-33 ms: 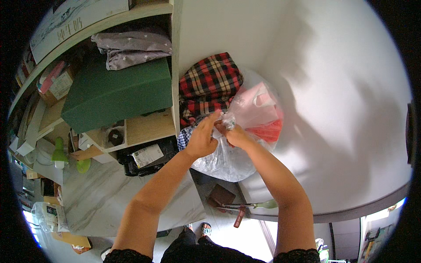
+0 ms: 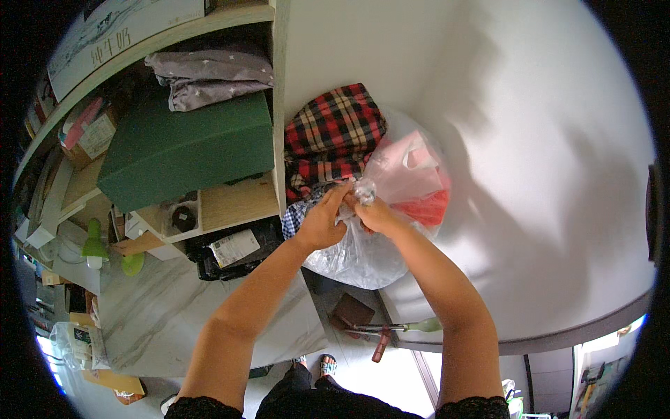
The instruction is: The person cleans a wooden table and a nearby shelf using a cloth, then washes the cloth in the kitchen sink. They move plastic bags and other items aside to wipe the surfaces, then rinse and wring the cloth under running water.
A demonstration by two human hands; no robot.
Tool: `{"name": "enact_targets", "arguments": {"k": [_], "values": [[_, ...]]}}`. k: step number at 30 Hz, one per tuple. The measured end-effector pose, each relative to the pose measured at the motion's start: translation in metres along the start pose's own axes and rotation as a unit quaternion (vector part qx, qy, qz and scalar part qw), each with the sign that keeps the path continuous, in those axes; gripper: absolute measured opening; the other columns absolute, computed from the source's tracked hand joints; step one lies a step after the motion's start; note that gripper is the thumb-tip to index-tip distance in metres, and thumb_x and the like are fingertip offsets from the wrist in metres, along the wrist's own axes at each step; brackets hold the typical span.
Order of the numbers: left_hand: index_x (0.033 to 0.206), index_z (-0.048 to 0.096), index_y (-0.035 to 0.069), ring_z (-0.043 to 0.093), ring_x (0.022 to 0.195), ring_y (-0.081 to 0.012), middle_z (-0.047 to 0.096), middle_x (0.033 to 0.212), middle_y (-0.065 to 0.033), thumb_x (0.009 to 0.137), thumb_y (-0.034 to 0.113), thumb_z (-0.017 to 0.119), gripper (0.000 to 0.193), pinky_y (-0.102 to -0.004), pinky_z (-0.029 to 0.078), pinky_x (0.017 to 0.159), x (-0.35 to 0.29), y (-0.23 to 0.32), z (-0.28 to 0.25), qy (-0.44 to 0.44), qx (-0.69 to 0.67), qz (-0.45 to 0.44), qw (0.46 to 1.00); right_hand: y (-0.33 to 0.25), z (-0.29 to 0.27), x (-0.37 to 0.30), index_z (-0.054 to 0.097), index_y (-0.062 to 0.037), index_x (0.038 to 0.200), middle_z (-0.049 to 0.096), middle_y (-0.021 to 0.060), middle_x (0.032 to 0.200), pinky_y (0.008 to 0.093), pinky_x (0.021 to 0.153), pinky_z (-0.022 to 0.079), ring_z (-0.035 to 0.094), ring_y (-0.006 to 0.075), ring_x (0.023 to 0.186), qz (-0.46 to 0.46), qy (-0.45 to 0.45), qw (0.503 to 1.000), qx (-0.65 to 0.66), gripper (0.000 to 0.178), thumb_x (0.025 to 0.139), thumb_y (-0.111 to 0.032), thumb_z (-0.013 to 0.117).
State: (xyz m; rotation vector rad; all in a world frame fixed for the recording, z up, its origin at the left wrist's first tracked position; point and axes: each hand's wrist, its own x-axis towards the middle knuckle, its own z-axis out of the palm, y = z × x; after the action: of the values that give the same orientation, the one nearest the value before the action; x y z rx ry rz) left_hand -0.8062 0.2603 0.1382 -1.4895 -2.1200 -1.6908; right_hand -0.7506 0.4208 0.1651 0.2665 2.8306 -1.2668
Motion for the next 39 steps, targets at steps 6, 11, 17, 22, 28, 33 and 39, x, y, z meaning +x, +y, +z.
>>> {"name": "enact_targets", "arguments": {"k": [6, 11, 17, 22, 28, 33, 39], "values": [[0.08, 0.065, 0.0, 0.061, 0.07, -0.0318, 0.059, 0.07, -0.016, 0.08, 0.02, 0.068, 0.02, -0.0376, 0.047, 0.06, 0.003, -0.046, 0.004, -0.015, 0.11, -0.134, 0.985, -0.007, 0.0, -0.017, 0.048, -0.0053, 0.105, 0.058, 0.0106, 0.08, 0.0334, 0.048, 0.049, 0.061, 0.0197, 0.058, 0.012, 0.018, 0.999, 0.038, 0.039, 0.081, -0.03, 0.066], [0.079, 0.063, -0.001, 0.062, 0.072, -0.0313, 0.062, 0.077, -0.017, 0.079, 0.024, 0.069, 0.026, -0.0375, 0.047, 0.061, 0.013, -0.032, 0.003, -0.045, -0.028, -0.273, 0.961, 0.014, 0.007, -0.023, 0.052, -0.003, 0.097, 0.059, 0.0131, 0.088, 0.0401, 0.064, 0.051, 0.062, 0.0272, 0.078, -0.251, 0.162, 0.894, -0.333, 0.023, 0.077, -0.013, 0.059], [0.081, 0.064, -0.001, 0.061, 0.068, -0.0304, 0.06, 0.075, -0.0176, 0.071, 0.022, 0.073, 0.026, -0.0385, 0.045, 0.06, 0.002, -0.033, -0.001, -0.04, 0.081, -0.094, 0.991, 0.01, 0.016, -0.018, 0.057, -0.0019, 0.091, 0.058, 0.0115, 0.086, 0.0469, 0.075, 0.046, 0.058, 0.0311, 0.087, -0.253, 0.211, 0.847, -0.417, 0.02, 0.074, -0.012, 0.055], [0.079, 0.062, -0.001, 0.057, 0.062, -0.0303, 0.056, 0.068, -0.017, 0.068, 0.018, 0.075, 0.025, -0.0378, 0.044, 0.058, -0.002, -0.037, 0.002, 0.07, 0.085, -0.076, 0.991, 0.006, 0.029, -0.003, 0.054, -0.0036, 0.103, 0.059, 0.0098, 0.091, 0.0348, 0.066, 0.047, 0.059, 0.0257, 0.082, -0.13, 0.188, 0.905, -0.358, 0.035, 0.069, -0.004, 0.061], [0.083, 0.064, -0.001, 0.062, 0.066, -0.0197, 0.063, 0.072, -0.0133, 0.067, 0.012, 0.078, 0.025, -0.0313, 0.048, 0.061, -0.002, -0.029, -0.004, 0.077, 0.036, -0.164, 0.983, 0.005, 0.022, 0.001, 0.05, -0.0056, 0.117, 0.059, 0.0168, 0.104, 0.0409, 0.088, 0.043, 0.056, 0.0332, 0.099, -0.056, 0.078, 0.992, 0.077, 0.051, 0.067, 0.007, 0.057], [0.095, 0.062, -0.001, 0.062, 0.071, -0.0161, 0.066, 0.079, -0.0101, 0.07, 0.007, 0.074, 0.029, -0.0288, 0.05, 0.068, -0.001, -0.041, -0.01, 0.018, -0.09, -0.193, 0.977, 0.007, 0.017, -0.011, 0.058, -0.0055, 0.104, 0.056, 0.0128, 0.111, 0.043, 0.09, 0.042, 0.055, 0.0314, 0.101, -0.31, 0.163, 0.906, -0.236, 0.033, 0.072, -0.001, 0.06], [0.095, 0.061, 0.0, 0.065, 0.078, -0.024, 0.066, 0.085, -0.0128, 0.072, 0.004, 0.068, 0.024, -0.0345, 0.051, 0.071, 0.0, -0.05, -0.011, -0.004, 0.041, -0.127, 0.991, 0.0, -0.006, -0.029, 0.066, -0.0057, 0.086, 0.053, 0.0097, 0.118, 0.0434, 0.095, 0.039, 0.048, 0.0312, 0.113, -0.385, 0.122, 0.838, -0.367, 0.015, 0.075, -0.012, 0.059]]}}
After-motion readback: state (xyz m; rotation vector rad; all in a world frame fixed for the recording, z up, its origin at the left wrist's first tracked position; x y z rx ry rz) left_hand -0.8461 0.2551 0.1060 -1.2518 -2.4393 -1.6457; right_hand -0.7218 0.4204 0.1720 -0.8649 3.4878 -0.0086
